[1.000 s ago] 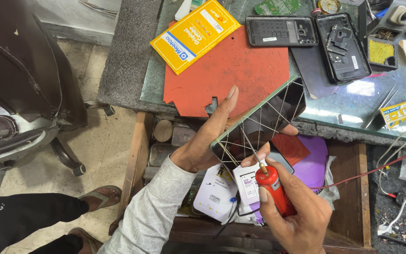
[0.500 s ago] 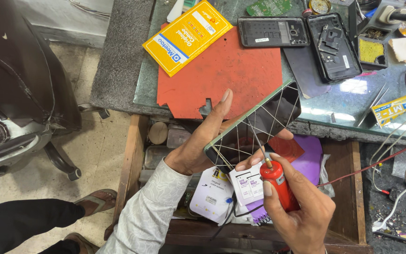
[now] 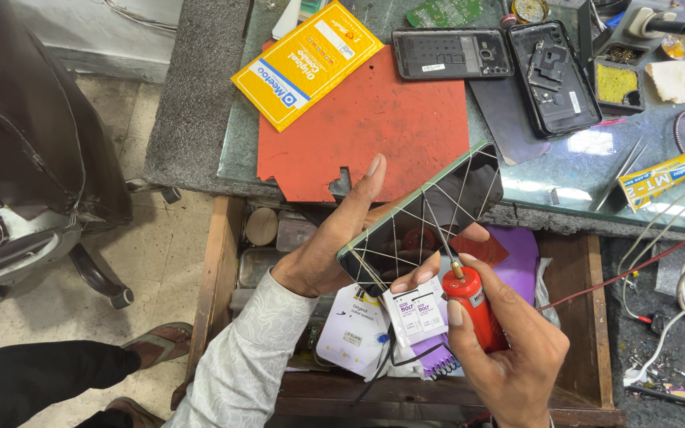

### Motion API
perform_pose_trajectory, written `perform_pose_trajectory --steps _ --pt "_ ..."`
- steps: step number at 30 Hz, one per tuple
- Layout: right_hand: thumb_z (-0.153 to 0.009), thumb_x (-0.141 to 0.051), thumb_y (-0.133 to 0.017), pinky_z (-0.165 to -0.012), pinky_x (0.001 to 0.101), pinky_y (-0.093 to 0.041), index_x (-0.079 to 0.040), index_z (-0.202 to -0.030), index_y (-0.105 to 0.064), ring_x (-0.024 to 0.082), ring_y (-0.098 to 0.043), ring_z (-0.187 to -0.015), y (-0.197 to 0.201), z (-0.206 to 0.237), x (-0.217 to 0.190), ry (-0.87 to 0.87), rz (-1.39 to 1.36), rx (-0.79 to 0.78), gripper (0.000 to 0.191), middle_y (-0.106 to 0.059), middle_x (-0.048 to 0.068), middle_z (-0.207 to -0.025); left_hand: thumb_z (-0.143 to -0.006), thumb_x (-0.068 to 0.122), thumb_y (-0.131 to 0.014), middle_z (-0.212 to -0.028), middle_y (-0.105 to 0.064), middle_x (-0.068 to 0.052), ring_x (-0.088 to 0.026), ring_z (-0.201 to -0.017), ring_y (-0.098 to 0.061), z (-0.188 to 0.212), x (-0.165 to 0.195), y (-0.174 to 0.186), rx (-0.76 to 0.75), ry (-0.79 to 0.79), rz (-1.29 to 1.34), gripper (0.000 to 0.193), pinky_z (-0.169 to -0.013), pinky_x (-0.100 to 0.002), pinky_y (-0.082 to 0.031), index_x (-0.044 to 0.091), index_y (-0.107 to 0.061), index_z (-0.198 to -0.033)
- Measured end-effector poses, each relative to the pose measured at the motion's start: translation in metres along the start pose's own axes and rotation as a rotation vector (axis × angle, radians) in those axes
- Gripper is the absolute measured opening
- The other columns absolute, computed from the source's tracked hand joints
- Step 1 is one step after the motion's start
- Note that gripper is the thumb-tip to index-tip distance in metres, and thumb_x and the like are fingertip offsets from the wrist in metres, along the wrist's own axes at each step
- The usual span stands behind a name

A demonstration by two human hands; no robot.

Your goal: The person secures a smartphone with multiple rubber bands, then uses a red electric screwdriver to remove screws from the device's back. The person removes the rubber bands and continues to manipulate the phone.

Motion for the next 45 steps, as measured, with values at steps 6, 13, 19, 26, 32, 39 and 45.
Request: perform_pose_trajectory --steps 6,13,19,26,32,39,45 --pt "-0.086 -0.007 -0.075 -0.077 0.0275 -0.060 0.004 -0.127 -0.067 0.015 -0.077 -0.085 -0.003 0.002 -0.003 0.047 -0.011 -0.027 0.042 -0.077 0.014 -0.098 -0.103 0.072 -0.020 -0.140 -0.062 -0.011 -0.010 -0.111 -0.061 0.000 0.001 -0.004 -0.159 -0.089 -0.019 0.094 -0.098 -0.025 -0.051 0.003 -0.033 -0.166" --pt "-0.087 -0.006 -0.075 -0.078 0.0276 -0.059 0.005 -0.127 -0.066 0.016 -0.076 -0.088 0.002 -0.002 -0.003 0.039 -0.006 -0.004 0.043 -0.076 0.016 -0.103 -0.106 0.073 -0.017 -0.116 -0.065 -0.010 -0.010 -0.090 -0.059 0.003 0.006 -0.017 -0.220 -0.065 0.020 0.097 -0.086 -0.024 -0.050 -0.004 -0.037 -0.163" --pt "-0.088 -0.007 -0.074 -0.080 0.0282 -0.059 0.004 -0.129 -0.067 0.017 -0.076 -0.090 0.008 -0.006 0.001 0.025 0.030 0.028 0.043 -0.076 0.017 -0.105 -0.103 0.078 -0.014 -0.087 -0.056 -0.009 -0.014 -0.071 -0.050 0.011 0.012 -0.030 -0.329 -0.079 -0.072 0.108 -0.070 -0.027 -0.045 -0.011 -0.045 -0.156" --pt "-0.085 -0.007 -0.075 -0.075 0.0268 -0.058 0.004 -0.127 -0.068 0.015 -0.076 -0.084 0.006 -0.005 0.004 -0.021 0.021 0.012 0.044 -0.077 0.015 -0.099 -0.104 0.077 -0.014 -0.084 -0.056 -0.010 -0.014 -0.072 -0.051 0.011 0.013 -0.034 -0.346 -0.094 -0.049 0.104 -0.070 -0.027 -0.046 -0.010 -0.046 -0.152" --pt "-0.089 -0.006 -0.073 -0.088 0.0284 -0.058 0.005 -0.129 -0.066 0.018 -0.075 -0.100 0.011 -0.007 0.003 0.024 -0.011 0.052 0.042 -0.076 0.019 -0.113 -0.103 0.078 -0.014 -0.088 -0.058 -0.011 -0.014 -0.071 -0.052 0.010 0.012 -0.031 -0.319 -0.094 -0.077 0.105 -0.068 -0.027 -0.047 -0.008 -0.045 -0.156" --pt "-0.090 -0.005 -0.072 -0.085 0.0277 -0.059 0.004 -0.130 -0.066 0.017 -0.075 -0.099 0.013 -0.009 0.005 -0.003 -0.039 0.061 0.041 -0.076 0.017 -0.111 -0.103 0.075 -0.016 -0.089 -0.059 -0.011 -0.014 -0.070 -0.053 0.008 0.008 -0.025 -0.208 -0.066 -0.075 0.099 -0.067 -0.027 -0.047 0.003 -0.034 -0.168" --pt "-0.090 -0.005 -0.072 -0.077 0.0259 -0.057 0.003 -0.128 -0.068 0.014 -0.073 -0.089 0.017 -0.011 0.007 -0.014 -0.005 0.079 0.039 -0.076 0.014 -0.106 -0.098 0.079 -0.016 -0.090 -0.064 -0.016 -0.016 -0.070 -0.058 0.011 0.011 -0.030 -0.269 -0.072 -0.142 0.104 -0.067 -0.029 -0.050 0.002 -0.031 -0.167"
Point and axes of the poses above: each hand's wrist, its own z-axis away from the middle knuckle, its own y-axis out of the back of the hand, x = y × z, the point moved 6 cm from there along -z, towards the middle knuckle
